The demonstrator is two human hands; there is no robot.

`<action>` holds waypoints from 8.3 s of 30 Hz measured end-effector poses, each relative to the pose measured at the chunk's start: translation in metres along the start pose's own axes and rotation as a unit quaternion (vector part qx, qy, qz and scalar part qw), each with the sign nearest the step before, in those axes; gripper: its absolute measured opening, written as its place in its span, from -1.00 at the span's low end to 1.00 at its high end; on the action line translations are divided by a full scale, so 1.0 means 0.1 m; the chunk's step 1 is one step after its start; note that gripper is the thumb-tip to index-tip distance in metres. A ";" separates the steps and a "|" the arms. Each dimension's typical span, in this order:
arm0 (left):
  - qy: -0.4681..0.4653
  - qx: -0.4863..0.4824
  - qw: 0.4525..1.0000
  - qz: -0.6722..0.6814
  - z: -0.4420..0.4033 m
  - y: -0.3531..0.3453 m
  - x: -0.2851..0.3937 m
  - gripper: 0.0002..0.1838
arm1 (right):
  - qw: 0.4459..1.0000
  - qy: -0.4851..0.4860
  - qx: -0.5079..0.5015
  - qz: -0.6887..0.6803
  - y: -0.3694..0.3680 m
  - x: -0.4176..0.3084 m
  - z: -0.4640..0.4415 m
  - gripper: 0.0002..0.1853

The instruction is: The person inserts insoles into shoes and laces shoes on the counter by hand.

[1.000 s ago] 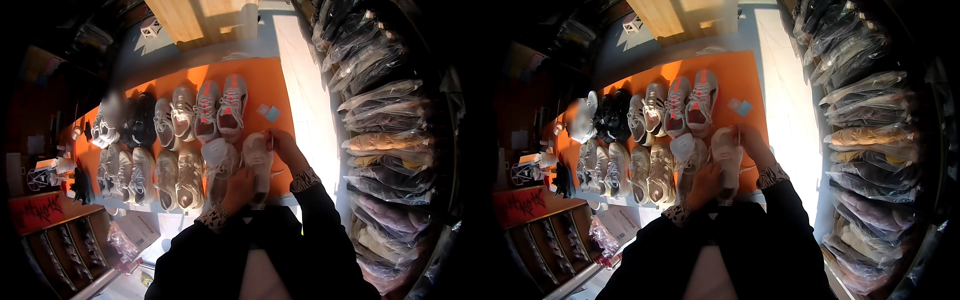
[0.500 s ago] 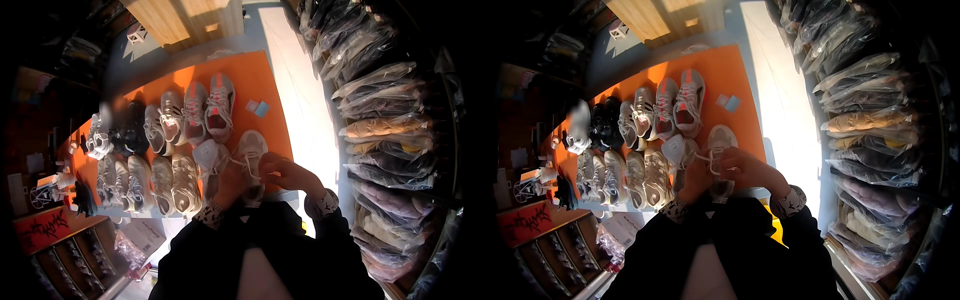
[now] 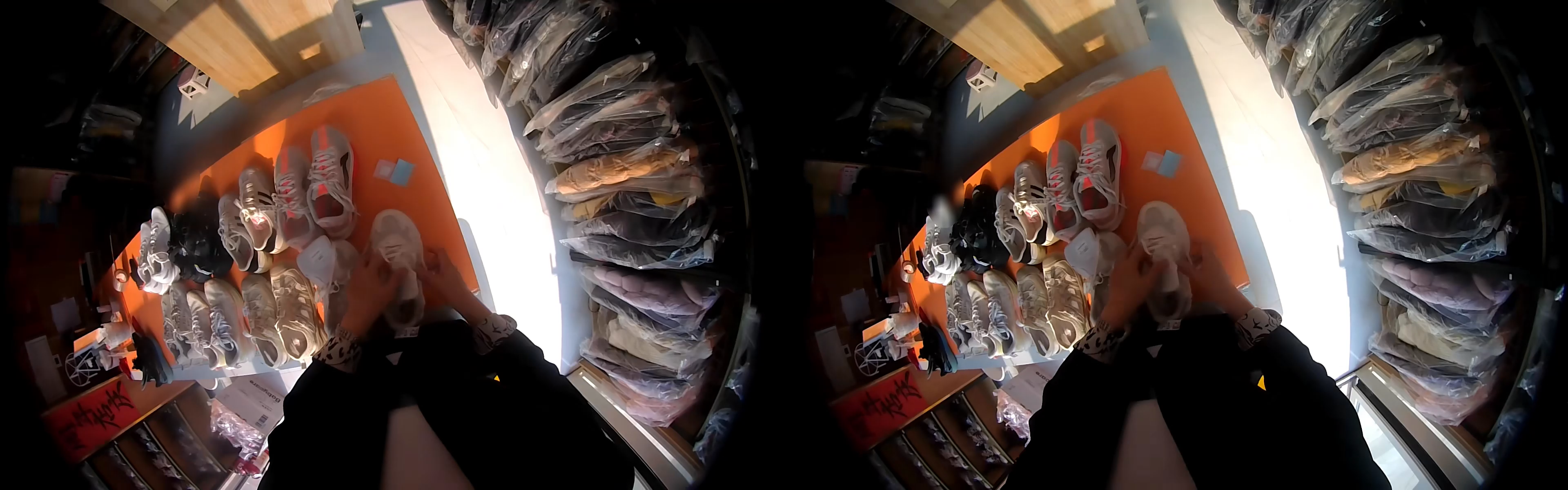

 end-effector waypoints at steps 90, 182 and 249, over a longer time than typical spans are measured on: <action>-0.013 0.058 0.991 -0.123 0.37 0.26 0.21 -0.80 | 0.912 0.232 0.074 0.331 -0.23 -0.96 0.69 -0.89; -0.108 0.250 0.728 0.630 0.63 3.26 -0.74 -0.72 | 0.883 0.382 0.051 -0.268 1.13 -2.52 1.49 -0.80; 0.075 0.169 0.981 0.062 0.29 0.36 -0.42 -0.73 | 0.777 0.257 -0.062 -0.571 1.48 -2.11 1.93 -0.85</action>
Point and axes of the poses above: each hand's wrist, its own z-axis away from the middle knuckle, its own y-axis out of the back of the hand, x = y × z, the point moved 10 cm from there along -z, towards the middle knuckle, and after that the axes turned 3 degrees about y, right-handed, at the moved point
